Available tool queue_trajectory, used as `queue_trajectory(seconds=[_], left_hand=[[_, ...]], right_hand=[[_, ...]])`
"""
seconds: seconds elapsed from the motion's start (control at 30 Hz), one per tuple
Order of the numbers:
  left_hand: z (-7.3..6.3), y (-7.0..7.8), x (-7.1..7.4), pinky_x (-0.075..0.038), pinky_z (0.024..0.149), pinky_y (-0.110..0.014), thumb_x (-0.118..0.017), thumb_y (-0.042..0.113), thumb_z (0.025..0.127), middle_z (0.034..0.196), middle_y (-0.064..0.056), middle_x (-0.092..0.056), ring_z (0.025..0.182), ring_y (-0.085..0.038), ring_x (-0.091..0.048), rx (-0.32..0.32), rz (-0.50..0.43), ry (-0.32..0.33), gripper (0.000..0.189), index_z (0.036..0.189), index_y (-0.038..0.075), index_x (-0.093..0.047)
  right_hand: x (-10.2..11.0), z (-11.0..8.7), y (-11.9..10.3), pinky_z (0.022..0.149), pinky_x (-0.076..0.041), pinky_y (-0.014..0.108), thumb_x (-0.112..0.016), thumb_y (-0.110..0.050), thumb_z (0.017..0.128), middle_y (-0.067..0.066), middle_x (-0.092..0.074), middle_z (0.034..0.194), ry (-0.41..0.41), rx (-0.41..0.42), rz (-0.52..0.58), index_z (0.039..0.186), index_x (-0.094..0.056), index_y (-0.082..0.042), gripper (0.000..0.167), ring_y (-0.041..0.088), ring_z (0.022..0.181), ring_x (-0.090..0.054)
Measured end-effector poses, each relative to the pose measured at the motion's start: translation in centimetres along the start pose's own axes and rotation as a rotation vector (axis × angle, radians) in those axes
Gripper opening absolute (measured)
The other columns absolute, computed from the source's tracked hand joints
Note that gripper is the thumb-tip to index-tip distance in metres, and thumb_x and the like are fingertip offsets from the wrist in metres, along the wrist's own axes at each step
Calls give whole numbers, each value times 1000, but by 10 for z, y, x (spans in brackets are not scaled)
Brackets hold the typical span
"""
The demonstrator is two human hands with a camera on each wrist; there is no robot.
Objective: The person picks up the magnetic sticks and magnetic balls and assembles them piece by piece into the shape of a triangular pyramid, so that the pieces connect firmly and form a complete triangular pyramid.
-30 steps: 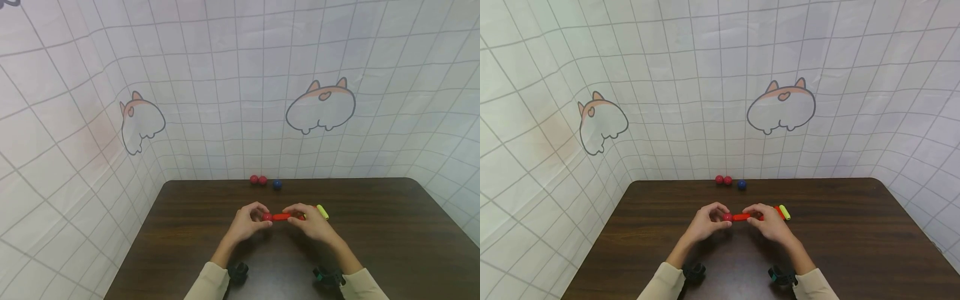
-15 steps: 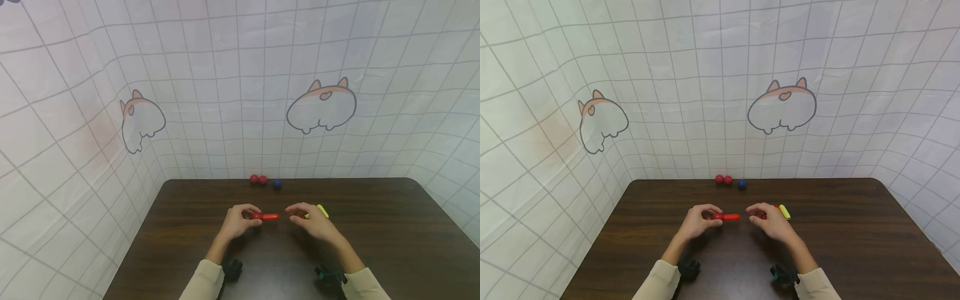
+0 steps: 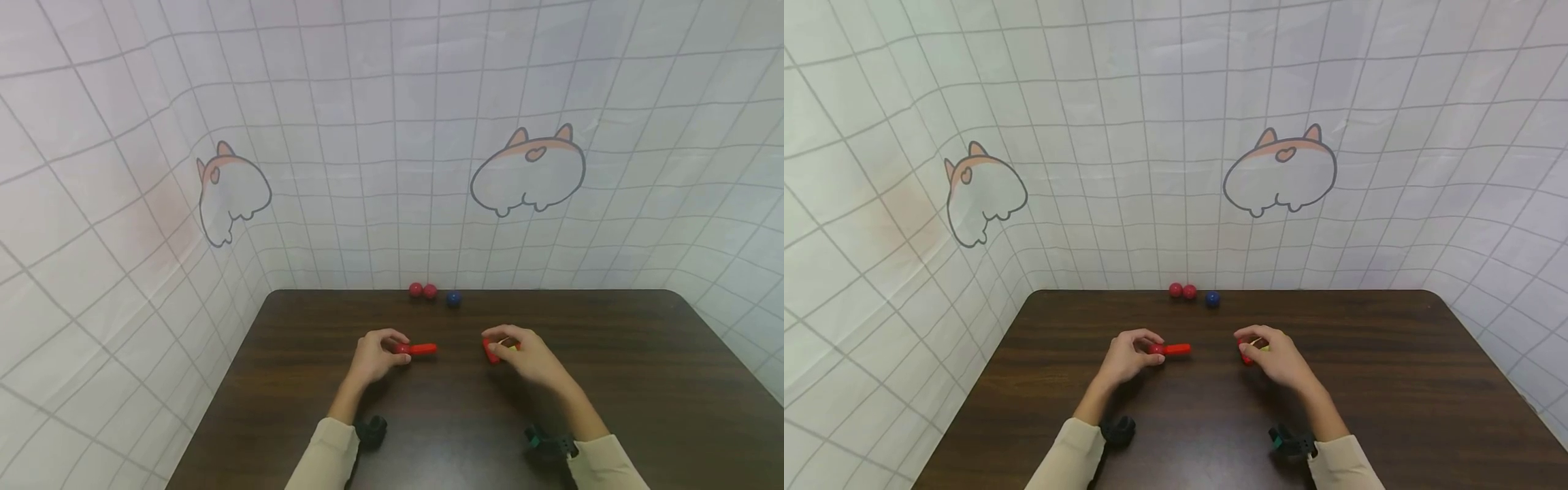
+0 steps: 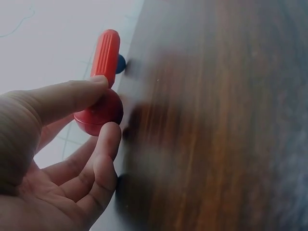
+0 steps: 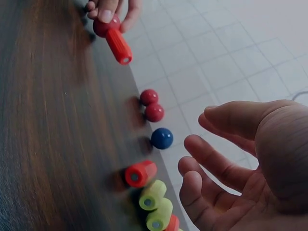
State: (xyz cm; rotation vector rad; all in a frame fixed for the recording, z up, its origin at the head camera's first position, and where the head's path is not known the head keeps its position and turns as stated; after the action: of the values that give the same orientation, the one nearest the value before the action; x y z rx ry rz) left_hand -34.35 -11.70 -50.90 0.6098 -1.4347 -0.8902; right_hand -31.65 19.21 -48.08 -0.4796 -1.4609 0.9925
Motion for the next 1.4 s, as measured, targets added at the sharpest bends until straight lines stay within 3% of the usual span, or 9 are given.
queue_trajectory(seconds=[0.17, 0.37, 0.53, 0.7, 1.0, 1.2, 1.4], left_hand=[[1, -4, 2, -49, 72, -33, -90, 15, 77, 89, 2, -76, 77, -13, -63, 2, 7, 6, 26, 98, 23, -78], [0, -6, 3, -48, 74, -34, -91, 15, 76, 88, 3, -75, 79, -14, -62, 12, 16, 2, 27, 98, 23, -78], [2, -7, 3, -48, 76, -35, -91, 15, 75, 89, 3, -76, 82, -15, -63, 11, 14, -1, 27, 97, 23, -78], [2, -10, 3, -47, 78, -35, -92, 17, 75, 90, 4, -76, 85, -16, -62, 16, 18, -4, 27, 97, 24, -77], [1, -9, 3, -46, 76, -34, -92, 17, 75, 89, 5, -76, 80, -14, -61, 3, 12, -12, 27, 98, 24, -78], [2, -12, 3, -46, 64, -31, -92, 15, 75, 95, 1, -76, 67, -12, -62, 12, -11, -15, 28, 98, 22, -78], [3, -15, 2, -46, 59, -28, -91, 16, 75, 98, 1, -75, 64, -10, -62, 32, -30, -26, 27, 98, 24, -78]], right_hand=[[5, -1, 1, 84, -50, 39, -67, -26, 100, 10, -72, 125, 15, 1, 25, 129, -68, -11, 33, 26, 106, -63], [11, 6, 2, 76, -53, 32, -70, -24, 99, 18, -68, 127, 38, 18, 65, 132, -65, -9, 37, 24, 106, -61], [17, 28, -1, 78, -55, 28, -69, -21, 99, 21, -67, 128, 7, 87, 90, 134, -63, -9, 38, 26, 107, -65], [19, 59, -4, 82, -57, 37, -68, -21, 99, 25, -63, 133, -66, 110, 55, 138, -61, -6, 42, 32, 110, -65], [7, 104, 3, 90, -54, 56, -69, -20, 98, 26, -55, 144, -180, -11, 12, 145, -55, -6, 50, 34, 111, -64], [-4, 120, 5, 89, -56, 56, -65, -11, 99, 32, -47, 147, -222, 11, 10, 146, -50, 2, 51, 41, 116, -63], [-17, 133, 12, 91, -56, 56, -65, -9, 99, 29, -41, 153, -226, -26, 14, 147, -51, -1, 51, 51, 129, -54]])
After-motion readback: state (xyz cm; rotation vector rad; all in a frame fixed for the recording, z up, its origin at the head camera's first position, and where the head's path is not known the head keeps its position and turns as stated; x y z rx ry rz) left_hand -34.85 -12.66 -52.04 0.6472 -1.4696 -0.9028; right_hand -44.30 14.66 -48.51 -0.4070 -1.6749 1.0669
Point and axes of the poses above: each hand's wrist, its own z-axis towards the middle knuckle, its own x-axis out of the back of the hand, y = z × x, the point moved 5 cm from there along z, towards the middle knuckle
